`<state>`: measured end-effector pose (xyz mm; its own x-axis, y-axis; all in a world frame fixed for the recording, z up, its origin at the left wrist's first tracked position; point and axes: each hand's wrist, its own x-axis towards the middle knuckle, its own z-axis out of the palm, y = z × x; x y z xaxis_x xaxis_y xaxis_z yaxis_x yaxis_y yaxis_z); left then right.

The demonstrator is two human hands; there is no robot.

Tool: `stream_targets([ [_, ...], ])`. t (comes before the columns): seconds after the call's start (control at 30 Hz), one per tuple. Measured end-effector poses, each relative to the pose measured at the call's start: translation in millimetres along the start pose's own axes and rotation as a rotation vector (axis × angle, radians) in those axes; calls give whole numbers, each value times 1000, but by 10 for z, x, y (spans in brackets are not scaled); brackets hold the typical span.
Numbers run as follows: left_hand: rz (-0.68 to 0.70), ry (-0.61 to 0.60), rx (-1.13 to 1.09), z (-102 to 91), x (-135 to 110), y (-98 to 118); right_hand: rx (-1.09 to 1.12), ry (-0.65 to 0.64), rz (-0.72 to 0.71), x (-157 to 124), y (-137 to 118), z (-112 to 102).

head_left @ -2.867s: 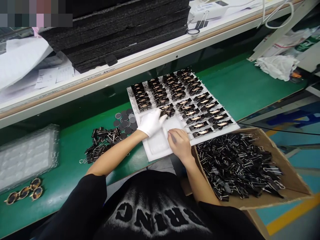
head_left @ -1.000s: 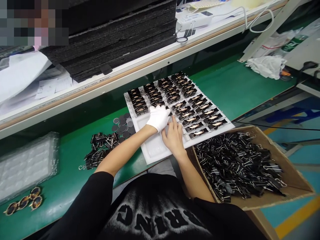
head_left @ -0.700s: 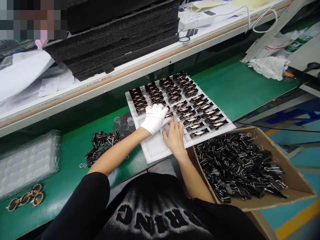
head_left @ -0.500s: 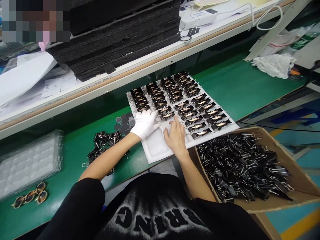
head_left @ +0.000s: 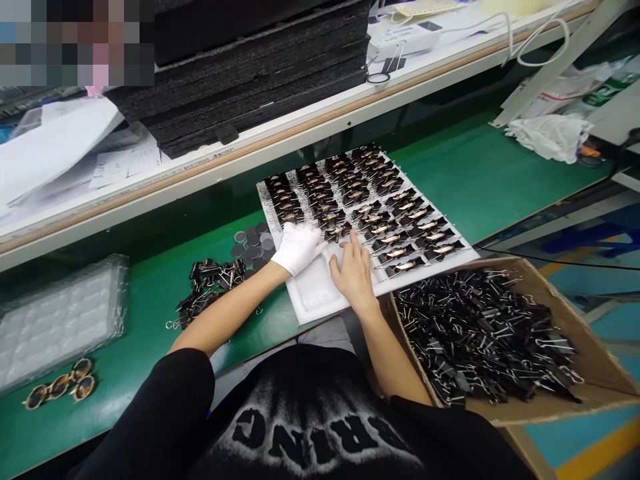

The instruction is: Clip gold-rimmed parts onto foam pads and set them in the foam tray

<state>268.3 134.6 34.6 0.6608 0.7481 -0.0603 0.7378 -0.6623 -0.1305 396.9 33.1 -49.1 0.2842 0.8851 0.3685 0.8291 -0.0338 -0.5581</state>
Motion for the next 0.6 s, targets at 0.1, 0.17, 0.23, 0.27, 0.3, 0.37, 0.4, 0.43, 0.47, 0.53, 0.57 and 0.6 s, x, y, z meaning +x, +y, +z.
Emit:
stream_targets([
  [0.1, 10, 9, 13, -12, -13, -1, 1, -16, -22, 4, 4, 1],
  [0.17, 13, 12, 16, -6, -10, -5, -9, -28, -35, 6, 3, 3],
  [0.23, 25, 16, 10, 1, -20, -13, -21, -29, -40, 11, 2, 6],
  [0.27, 34, 24, 4, -4, -42, -23, -27, -25, -42, 14, 4, 6],
  [0.3, 49, 36, -4, -19, -80, -39, -30, -17, -47, 15, 9, 6],
  [0.37, 104, 60, -5, -92, -228, -104, -32, 15, -67, 9, 27, -6],
  [0.4, 135, 67, 9, -153, -342, -160, -29, 40, -87, -2, 38, -19],
  [0.43, 158, 73, 29, -226, -485, -233, -24, 68, -117, -19, 47, -38],
  [0.47, 164, 79, 50, -308, -653, -323, -18, 95, -160, -42, 55, -61],
  [0.53, 97, 115, 50, -468, -1051, -555, -11, 123, -285, -98, 55, -115],
  [0.57, 27, 151, 26, -528, -1270, -694, -11, 120, -360, -127, 46, -140],
  [0.6, -64, 204, -8, -562, -1499, -847, -16, 98, -434, -151, 30, -158],
])
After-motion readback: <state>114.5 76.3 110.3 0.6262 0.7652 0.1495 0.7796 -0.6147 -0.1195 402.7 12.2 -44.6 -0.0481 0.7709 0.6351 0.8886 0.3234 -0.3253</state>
